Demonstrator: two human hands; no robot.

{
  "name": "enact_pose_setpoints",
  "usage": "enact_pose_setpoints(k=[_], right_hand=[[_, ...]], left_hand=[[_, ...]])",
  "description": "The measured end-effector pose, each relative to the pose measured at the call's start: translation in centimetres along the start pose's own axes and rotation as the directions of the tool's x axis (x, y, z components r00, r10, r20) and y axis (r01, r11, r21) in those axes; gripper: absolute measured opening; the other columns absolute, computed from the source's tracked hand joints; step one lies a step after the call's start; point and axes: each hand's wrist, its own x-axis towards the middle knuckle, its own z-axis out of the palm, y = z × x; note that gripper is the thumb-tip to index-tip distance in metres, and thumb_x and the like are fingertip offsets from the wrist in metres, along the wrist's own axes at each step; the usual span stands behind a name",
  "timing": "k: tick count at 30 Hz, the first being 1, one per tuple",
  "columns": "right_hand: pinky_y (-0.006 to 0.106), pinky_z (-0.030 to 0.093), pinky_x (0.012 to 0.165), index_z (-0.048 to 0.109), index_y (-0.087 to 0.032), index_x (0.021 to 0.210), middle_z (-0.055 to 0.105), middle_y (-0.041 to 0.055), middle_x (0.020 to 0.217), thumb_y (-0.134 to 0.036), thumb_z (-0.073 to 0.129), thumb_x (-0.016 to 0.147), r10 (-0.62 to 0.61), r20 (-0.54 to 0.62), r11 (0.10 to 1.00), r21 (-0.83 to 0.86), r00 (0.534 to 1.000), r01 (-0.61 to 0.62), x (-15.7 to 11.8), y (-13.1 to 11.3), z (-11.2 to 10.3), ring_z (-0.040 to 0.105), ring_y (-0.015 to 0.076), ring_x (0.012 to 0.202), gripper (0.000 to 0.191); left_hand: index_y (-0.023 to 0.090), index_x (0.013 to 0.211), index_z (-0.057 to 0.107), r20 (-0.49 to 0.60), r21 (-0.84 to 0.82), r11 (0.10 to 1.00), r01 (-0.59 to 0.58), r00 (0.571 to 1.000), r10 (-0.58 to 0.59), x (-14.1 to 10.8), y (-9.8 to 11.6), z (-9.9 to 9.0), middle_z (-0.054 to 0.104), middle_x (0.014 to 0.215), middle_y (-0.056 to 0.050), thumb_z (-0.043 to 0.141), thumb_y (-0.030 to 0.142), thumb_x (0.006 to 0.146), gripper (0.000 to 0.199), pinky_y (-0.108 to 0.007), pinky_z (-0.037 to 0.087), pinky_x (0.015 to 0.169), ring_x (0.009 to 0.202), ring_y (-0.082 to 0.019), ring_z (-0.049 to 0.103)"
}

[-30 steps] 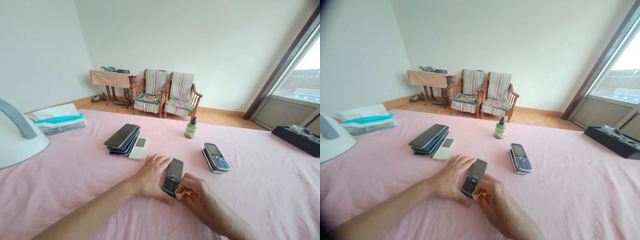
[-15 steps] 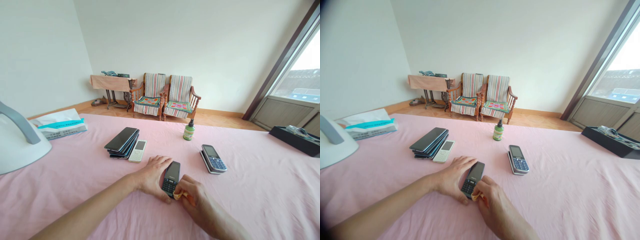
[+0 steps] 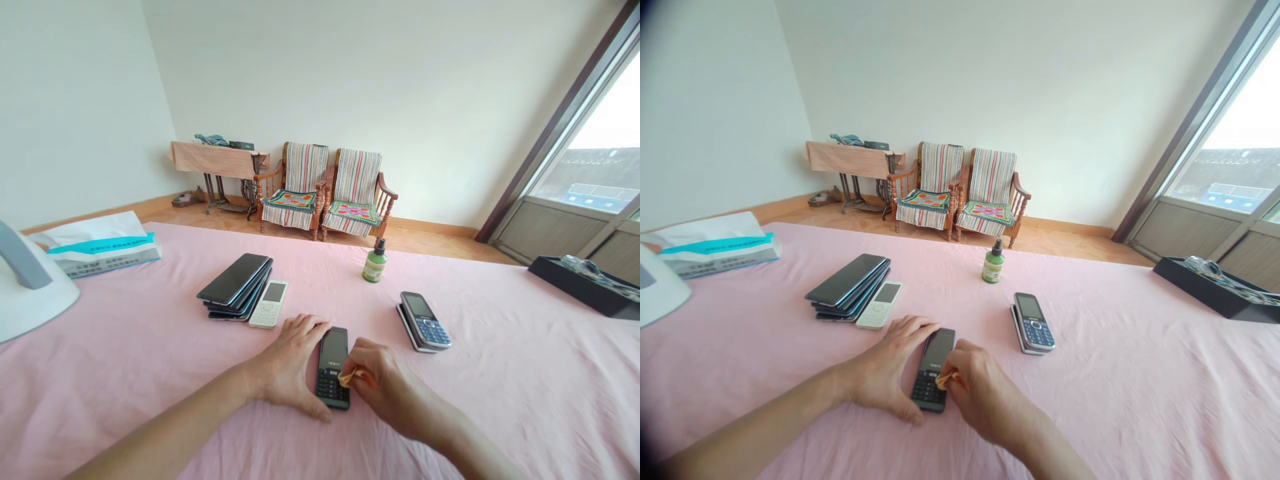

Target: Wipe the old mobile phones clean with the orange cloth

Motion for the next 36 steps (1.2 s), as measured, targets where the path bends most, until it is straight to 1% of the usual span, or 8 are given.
enact_pose_setpoints(k=[5,7,12,18,24,26,31,36], right_hand=[[0.023,0.04,0.064,0.06,-0.016,0.077,0.058,0.0004,0.076,0.001,0.05,0.076,-0.011,-0.149,0.995,-0.101,0.989,-0.004,2.0,1.9,-0.2,0.056,0.0126,0.069,0.019],[0.023,0.04,0.064,0.06,-0.016,0.077,0.058,0.0005,0.077,0.002,0.049,0.075,-0.008,-0.155,0.995,-0.096,0.988,-0.007,1.9,2.1,0.0,0.056,0.0126,0.069,0.021],[0.021,0.042,0.064,0.062,-0.017,0.077,0.06,-0.0002,0.079,0.009,0.046,0.068,-0.015,-0.053,1.0,0.004,0.998,0.015,0.6,1.8,0.1,0.059,0.0115,0.071,0.032],[0.024,0.043,0.066,0.065,-0.016,0.079,0.06,0.002,0.079,0.006,0.047,0.071,0.007,-0.196,0.998,-0.064,0.981,-0.02,1.6,2.6,0.3,0.058,0.0138,0.072,0.03],[0.021,0.041,0.066,0.063,-0.018,0.077,0.059,-0.0005,0.079,0.01,0.043,0.064,-0.028,-0.039,1.0,-0.006,0.999,0.027,0.7,2.0,-0.1,0.058,0.0113,0.072,0.037],[0.021,0.041,0.065,0.062,-0.018,0.077,0.058,-0.0006,0.079,0.009,0.043,0.064,-0.016,-0.042,1.0,-0.014,0.999,0.016,0.6,2.0,0.0,0.057,0.0115,0.071,0.035],[0.024,0.04,0.067,0.059,-0.017,0.081,0.057,0.0019,0.081,0.004,0.043,0.074,0.003,-0.187,0.997,-0.075,0.982,-0.017,1.1,2.4,0.5,0.056,0.0139,0.073,0.028],[0.021,0.039,0.064,0.062,-0.019,0.076,0.059,-0.0007,0.079,0.007,0.046,0.067,-0.01,-0.049,1.0,-0.028,0.999,0.009,0.4,1.5,0.3,0.057,0.0114,0.07,0.033]], left_hand=[[0.022,0.131,0.041,-0.002,0.01,1.0,0.007,1.0,-0.007,-0.1,0.0,0.2,0.048,0.125,-0.012,0.078,0.065,0.041,0.107,-0.051,0.032,0.101,0.113,-0.036,0.043],[0.022,0.131,0.041,-0.006,0.007,1.0,0.0,1.0,0.0,-0.1,0.0,0.2,0.048,0.124,-0.011,0.078,0.065,0.041,0.106,-0.05,0.032,0.1,0.112,-0.035,0.044],[0.021,0.13,0.042,-0.007,-0.002,1.0,0.002,1.0,-0.002,0.0,0.0,0.2,0.049,0.123,-0.011,0.079,0.064,0.041,0.106,-0.05,0.034,0.099,0.111,-0.034,0.044],[0.02,0.131,0.041,-0.005,0.005,1.0,-0.014,1.0,0.015,0.0,-0.1,0.2,0.047,0.125,-0.012,0.078,0.066,0.041,0.108,-0.05,0.033,0.1,0.112,-0.035,0.043],[0.019,0.13,0.041,-0.023,-0.006,1.0,-0.025,0.999,0.025,0.0,-0.2,0.4,0.048,0.125,-0.013,0.077,0.069,0.04,0.11,-0.05,0.033,0.099,0.111,-0.035,0.044],[0.017,0.131,0.041,-0.021,0.002,1.0,-0.025,0.999,0.025,0.0,-0.3,0.4,0.048,0.125,-0.014,0.077,0.07,0.039,0.113,-0.051,0.033,0.1,0.111,-0.035,0.044],[0.018,0.135,0.039,0.005,0.016,0.999,-0.043,0.999,0.043,-0.1,-0.6,0.3,0.047,0.128,-0.015,0.076,0.073,0.039,0.116,-0.053,0.03,0.101,0.113,-0.037,0.043],[0.018,0.136,0.039,0.018,0.012,0.999,-0.051,0.999,0.051,-0.1,-0.8,0.0,0.046,0.13,-0.015,0.077,0.071,0.04,0.115,-0.051,0.031,0.101,0.114,-0.036,0.043]])
